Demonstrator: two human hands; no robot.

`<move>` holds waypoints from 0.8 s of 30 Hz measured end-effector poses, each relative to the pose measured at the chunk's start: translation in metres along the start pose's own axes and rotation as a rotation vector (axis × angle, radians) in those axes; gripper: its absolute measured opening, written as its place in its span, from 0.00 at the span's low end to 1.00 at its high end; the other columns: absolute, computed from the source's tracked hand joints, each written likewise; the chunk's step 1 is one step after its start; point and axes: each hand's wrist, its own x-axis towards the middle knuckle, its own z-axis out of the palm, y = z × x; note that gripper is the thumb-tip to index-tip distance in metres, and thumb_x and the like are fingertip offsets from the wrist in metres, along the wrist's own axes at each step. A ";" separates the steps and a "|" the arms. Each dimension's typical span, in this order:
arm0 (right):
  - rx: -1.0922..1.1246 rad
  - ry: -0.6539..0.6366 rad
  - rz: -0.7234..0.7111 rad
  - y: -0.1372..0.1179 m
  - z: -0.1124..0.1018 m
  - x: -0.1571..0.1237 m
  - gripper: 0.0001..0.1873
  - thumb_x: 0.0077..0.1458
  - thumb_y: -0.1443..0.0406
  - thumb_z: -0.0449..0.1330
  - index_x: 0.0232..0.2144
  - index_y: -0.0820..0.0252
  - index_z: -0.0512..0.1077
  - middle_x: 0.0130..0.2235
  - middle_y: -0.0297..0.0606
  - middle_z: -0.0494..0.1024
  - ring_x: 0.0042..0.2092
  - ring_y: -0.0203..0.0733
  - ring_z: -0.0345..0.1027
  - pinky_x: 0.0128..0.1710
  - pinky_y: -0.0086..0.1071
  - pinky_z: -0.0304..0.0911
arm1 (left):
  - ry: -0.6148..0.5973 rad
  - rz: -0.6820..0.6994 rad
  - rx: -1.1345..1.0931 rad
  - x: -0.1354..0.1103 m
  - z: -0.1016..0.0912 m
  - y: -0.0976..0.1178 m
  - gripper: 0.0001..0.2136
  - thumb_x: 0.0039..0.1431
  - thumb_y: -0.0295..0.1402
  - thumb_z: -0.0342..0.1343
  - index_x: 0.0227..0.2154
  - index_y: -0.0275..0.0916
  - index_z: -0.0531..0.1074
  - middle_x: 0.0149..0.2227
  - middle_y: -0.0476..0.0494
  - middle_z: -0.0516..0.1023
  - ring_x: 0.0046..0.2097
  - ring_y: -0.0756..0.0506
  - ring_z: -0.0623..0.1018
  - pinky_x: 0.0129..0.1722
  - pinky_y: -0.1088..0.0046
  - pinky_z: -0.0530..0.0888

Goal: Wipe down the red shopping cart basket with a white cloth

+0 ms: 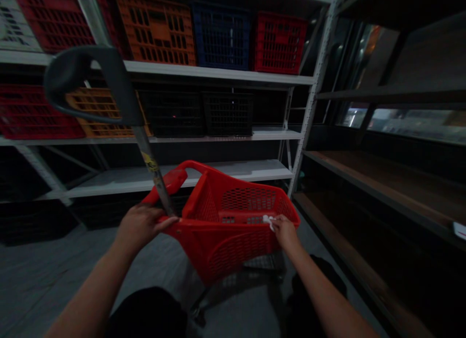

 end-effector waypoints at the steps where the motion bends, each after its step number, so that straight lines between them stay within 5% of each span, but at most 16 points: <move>1: -0.005 0.019 0.016 0.006 -0.004 -0.001 0.13 0.47 0.75 0.53 0.28 0.61 0.76 0.33 0.42 0.72 0.35 0.39 0.67 0.36 0.29 0.61 | -0.028 0.037 0.028 0.000 -0.001 -0.001 0.24 0.47 0.56 0.47 0.19 0.39 0.72 0.19 0.51 0.72 0.27 0.50 0.70 0.33 0.73 0.62; 6: -0.001 0.142 0.090 0.014 -0.004 -0.006 0.15 0.48 0.75 0.50 0.32 0.62 0.76 0.34 0.43 0.72 0.36 0.40 0.67 0.39 0.31 0.62 | 0.061 0.109 0.255 0.000 -0.006 0.015 0.21 0.50 0.53 0.45 0.27 0.41 0.73 0.35 0.47 0.76 0.44 0.41 0.69 0.46 0.59 0.59; 8: 0.023 0.129 0.067 0.000 0.008 -0.008 0.16 0.48 0.76 0.50 0.32 0.61 0.76 0.34 0.43 0.71 0.36 0.40 0.66 0.39 0.32 0.62 | 0.021 0.077 0.272 0.000 -0.006 0.026 0.21 0.53 0.49 0.44 0.26 0.38 0.73 0.31 0.46 0.75 0.40 0.43 0.71 0.43 0.62 0.61; 12: 0.149 0.033 -0.023 -0.059 0.044 -0.005 0.13 0.48 0.75 0.52 0.30 0.60 0.75 0.32 0.39 0.70 0.35 0.38 0.65 0.38 0.30 0.62 | -0.008 -0.057 0.353 0.000 0.005 0.040 0.23 0.57 0.46 0.40 0.19 0.34 0.69 0.21 0.45 0.72 0.28 0.46 0.71 0.34 0.67 0.63; 18: 0.238 -0.049 -0.212 -0.144 0.089 0.009 0.12 0.50 0.74 0.52 0.31 0.59 0.74 0.32 0.36 0.67 0.34 0.35 0.61 0.36 0.27 0.59 | 0.140 -0.142 0.377 -0.002 0.022 0.039 0.22 0.57 0.44 0.40 0.19 0.34 0.69 0.20 0.40 0.72 0.28 0.44 0.71 0.34 0.66 0.61; 21: 0.264 -0.049 -0.248 -0.146 0.093 0.012 0.10 0.50 0.73 0.53 0.30 0.59 0.73 0.32 0.35 0.66 0.33 0.34 0.61 0.36 0.26 0.59 | 0.140 -0.161 0.374 -0.001 0.023 0.037 0.22 0.57 0.43 0.40 0.19 0.34 0.70 0.20 0.39 0.72 0.28 0.44 0.71 0.33 0.66 0.61; 24: 0.253 -0.038 -0.208 -0.110 0.079 0.011 0.09 0.48 0.74 0.54 0.27 0.59 0.73 0.30 0.35 0.67 0.32 0.34 0.61 0.36 0.27 0.59 | 0.136 -0.156 0.410 0.001 0.022 0.035 0.22 0.57 0.43 0.39 0.19 0.34 0.70 0.20 0.40 0.72 0.27 0.45 0.70 0.33 0.67 0.61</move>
